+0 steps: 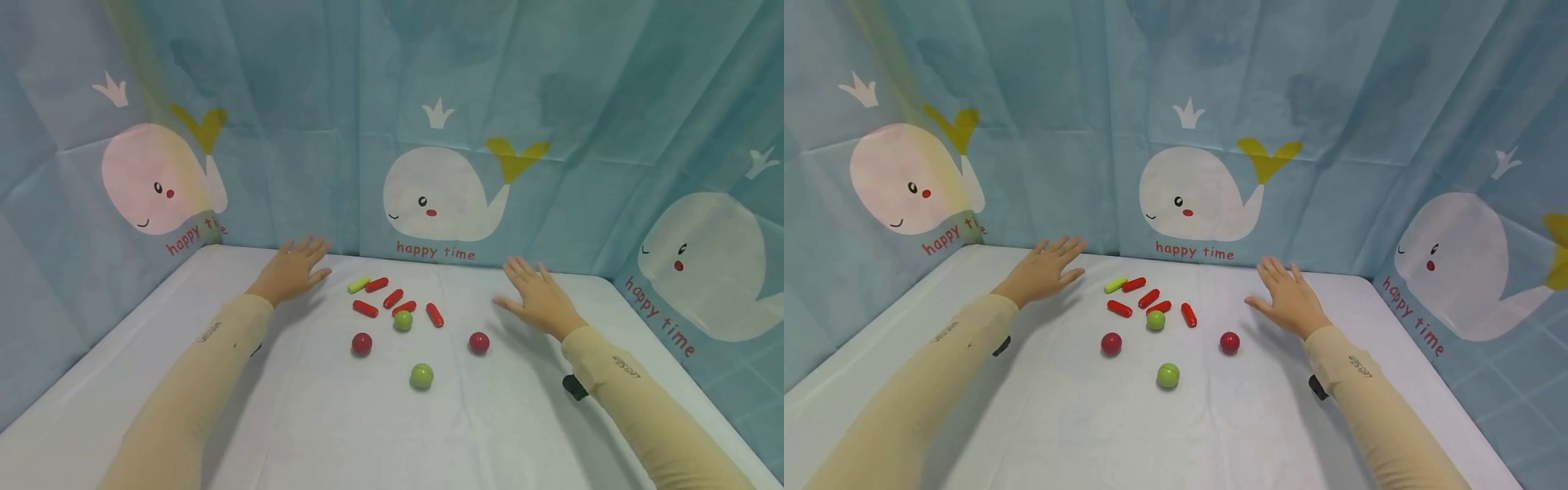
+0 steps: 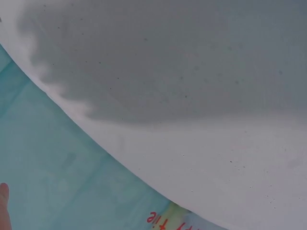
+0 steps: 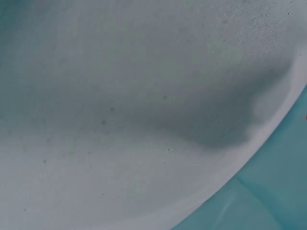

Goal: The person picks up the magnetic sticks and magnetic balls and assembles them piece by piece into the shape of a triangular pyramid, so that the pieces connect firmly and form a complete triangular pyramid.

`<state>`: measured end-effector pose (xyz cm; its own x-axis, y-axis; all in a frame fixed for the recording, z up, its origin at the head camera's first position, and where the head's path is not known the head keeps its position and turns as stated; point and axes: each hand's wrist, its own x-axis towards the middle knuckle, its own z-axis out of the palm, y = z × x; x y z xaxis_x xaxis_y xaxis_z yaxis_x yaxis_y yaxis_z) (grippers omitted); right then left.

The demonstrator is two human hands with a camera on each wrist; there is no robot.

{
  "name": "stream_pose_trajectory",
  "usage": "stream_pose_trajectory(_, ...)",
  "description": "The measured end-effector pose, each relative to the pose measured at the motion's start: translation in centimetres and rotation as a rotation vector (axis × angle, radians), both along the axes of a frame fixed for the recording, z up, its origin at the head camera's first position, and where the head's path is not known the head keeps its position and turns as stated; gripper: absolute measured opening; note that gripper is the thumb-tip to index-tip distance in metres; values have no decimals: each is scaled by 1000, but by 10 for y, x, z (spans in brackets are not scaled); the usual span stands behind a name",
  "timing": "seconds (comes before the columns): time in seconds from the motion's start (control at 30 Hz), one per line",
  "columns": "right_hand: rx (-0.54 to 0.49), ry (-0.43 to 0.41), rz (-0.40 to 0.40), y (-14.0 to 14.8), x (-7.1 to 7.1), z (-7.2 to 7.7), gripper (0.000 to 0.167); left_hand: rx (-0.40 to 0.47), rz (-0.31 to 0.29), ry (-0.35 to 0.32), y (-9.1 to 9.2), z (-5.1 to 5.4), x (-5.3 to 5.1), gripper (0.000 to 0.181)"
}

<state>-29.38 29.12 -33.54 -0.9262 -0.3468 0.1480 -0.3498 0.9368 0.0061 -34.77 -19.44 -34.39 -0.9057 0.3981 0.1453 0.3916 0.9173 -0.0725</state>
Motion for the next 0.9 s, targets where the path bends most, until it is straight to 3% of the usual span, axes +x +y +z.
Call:
stream_pose_trajectory(0.33,-45,31,67,-12,6,1,78,-8,-44,10,9,2,7,69)
stream_pose_trajectory(0.9,-38,42,154,-41,15,3,79,12,-97,-3,23,1,13,68)
